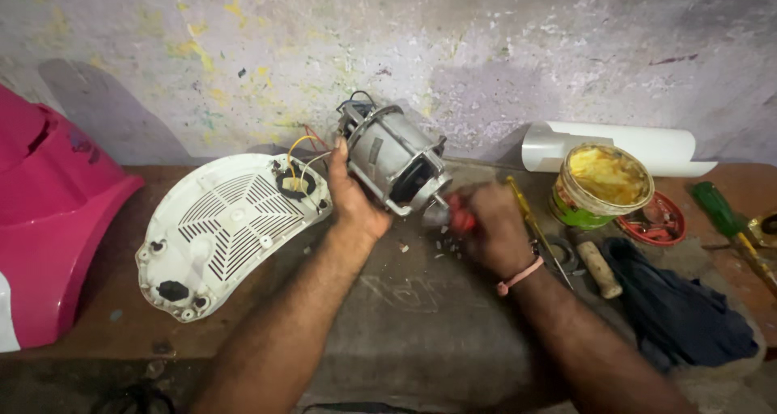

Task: The person cleans and reassembles a mixer motor. They wipe metal motor components with a cloth, apply grease from a tub, and use a screwdriver to probe internal parts before fitting the cylindrical motor housing onto the assembly.

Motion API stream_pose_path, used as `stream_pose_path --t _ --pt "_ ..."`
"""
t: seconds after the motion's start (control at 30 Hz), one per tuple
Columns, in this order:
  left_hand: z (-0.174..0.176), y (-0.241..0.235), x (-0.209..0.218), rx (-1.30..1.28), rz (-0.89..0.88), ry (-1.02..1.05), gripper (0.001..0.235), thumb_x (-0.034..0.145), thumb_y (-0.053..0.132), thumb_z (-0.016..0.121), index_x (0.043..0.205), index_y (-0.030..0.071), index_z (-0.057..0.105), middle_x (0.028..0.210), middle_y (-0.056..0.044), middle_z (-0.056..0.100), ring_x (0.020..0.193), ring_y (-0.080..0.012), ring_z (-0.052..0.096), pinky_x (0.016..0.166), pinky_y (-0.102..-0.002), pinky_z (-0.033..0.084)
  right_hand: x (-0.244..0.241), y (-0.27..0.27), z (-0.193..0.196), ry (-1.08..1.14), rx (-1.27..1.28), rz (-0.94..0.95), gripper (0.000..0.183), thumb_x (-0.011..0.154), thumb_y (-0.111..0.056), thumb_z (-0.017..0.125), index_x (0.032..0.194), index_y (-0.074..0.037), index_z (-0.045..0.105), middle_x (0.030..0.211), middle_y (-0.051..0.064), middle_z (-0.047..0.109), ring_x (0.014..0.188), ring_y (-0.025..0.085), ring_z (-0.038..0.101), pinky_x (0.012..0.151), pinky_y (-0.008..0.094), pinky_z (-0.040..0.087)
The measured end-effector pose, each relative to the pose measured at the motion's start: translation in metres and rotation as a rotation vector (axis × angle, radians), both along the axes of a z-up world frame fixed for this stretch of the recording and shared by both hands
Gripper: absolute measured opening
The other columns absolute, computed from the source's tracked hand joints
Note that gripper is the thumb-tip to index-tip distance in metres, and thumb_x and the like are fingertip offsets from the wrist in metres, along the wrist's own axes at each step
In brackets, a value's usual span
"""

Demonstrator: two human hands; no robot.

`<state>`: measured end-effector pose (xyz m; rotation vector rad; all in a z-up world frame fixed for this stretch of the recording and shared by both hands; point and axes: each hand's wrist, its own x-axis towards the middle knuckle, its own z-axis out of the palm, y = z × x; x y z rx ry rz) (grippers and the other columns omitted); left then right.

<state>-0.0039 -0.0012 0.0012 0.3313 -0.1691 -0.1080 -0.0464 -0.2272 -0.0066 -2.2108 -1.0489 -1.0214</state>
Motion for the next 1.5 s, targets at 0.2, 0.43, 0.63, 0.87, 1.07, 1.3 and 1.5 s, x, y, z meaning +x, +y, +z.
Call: stream_pose_path --t 0.2,0.43,0.63,0.87,1.07,1.3,1.5 --pt "-0.001 0.000 0.002 0.019 0.040 0.022 0.075 0.088 0.064 0.057 0.142 0.012 0.056 0.138 -0.010 0.063 0.124 -0.0313 0.063 0.105 -0.052 0.054 -0.001 -0.002 -0.001 0.003 0.030 -0.026 0.031 0.080 -0.005 0.074 0.109 -0.005 0.065 0.100 0.013 0.066 0.092 0.035 0.062 0.080 0.046 0.044" --pt "0.004 0.007 0.002 0.047 0.127 0.042 0.075 0.089 0.063 0.056 0.144 0.013 0.053 0.138 -0.010 0.062 0.124 -0.0306 0.064 0.105 -0.052 0.055 0.013 -0.015 -0.022 0.046 0.255 -0.115 0.028 0.088 0.001 0.063 0.115 -0.004 0.066 0.094 0.015 0.062 0.082 0.033 0.058 0.074 0.045 0.047" --pt "0.011 0.017 0.001 0.045 0.107 0.018 0.078 0.089 0.068 0.050 0.143 0.012 0.054 0.136 -0.012 0.064 0.122 -0.0334 0.064 0.100 -0.054 0.057 0.028 -0.049 -0.022 0.109 0.072 -0.706 0.022 0.109 -0.017 0.066 0.126 -0.005 0.060 0.098 0.020 0.066 0.093 0.041 0.062 0.078 0.053 0.047" --pt "0.006 0.013 0.005 0.093 0.124 0.010 0.076 0.089 0.065 0.053 0.143 0.012 0.053 0.136 -0.012 0.063 0.123 -0.0319 0.064 0.102 -0.053 0.056 0.021 -0.041 -0.024 0.332 -0.321 -0.905 0.043 0.086 -0.032 0.071 0.125 -0.014 0.062 0.105 0.016 0.068 0.105 0.038 0.063 0.087 0.057 0.046" --pt "-0.010 0.004 0.010 0.213 0.234 0.082 0.073 0.087 0.062 0.060 0.141 0.012 0.053 0.130 -0.008 0.063 0.119 -0.0269 0.064 0.100 -0.048 0.056 0.018 -0.032 -0.014 0.451 -0.286 -0.877 0.083 0.066 -0.058 0.085 0.130 -0.012 0.059 0.111 0.018 0.067 0.108 0.040 0.060 0.087 0.058 0.045" --pt "-0.028 -0.008 0.014 0.242 0.218 0.016 0.072 0.088 0.059 0.064 0.138 0.008 0.055 0.126 -0.009 0.065 0.115 -0.0258 0.065 0.098 -0.044 0.056 0.011 -0.019 -0.016 0.512 0.379 -0.001 0.089 0.083 -0.051 0.080 0.150 -0.008 0.041 0.140 0.016 0.060 0.125 0.031 0.061 0.100 0.049 0.053" --pt "-0.029 -0.028 -0.002 0.293 0.204 -0.123 0.068 0.090 0.051 0.071 0.137 0.004 0.057 0.122 -0.011 0.065 0.111 -0.0256 0.063 0.096 -0.044 0.054 0.013 -0.002 -0.023 0.891 0.665 0.590 0.119 0.079 -0.047 0.089 0.164 -0.007 0.016 0.161 0.015 0.037 0.146 0.025 0.041 0.119 0.040 0.036"
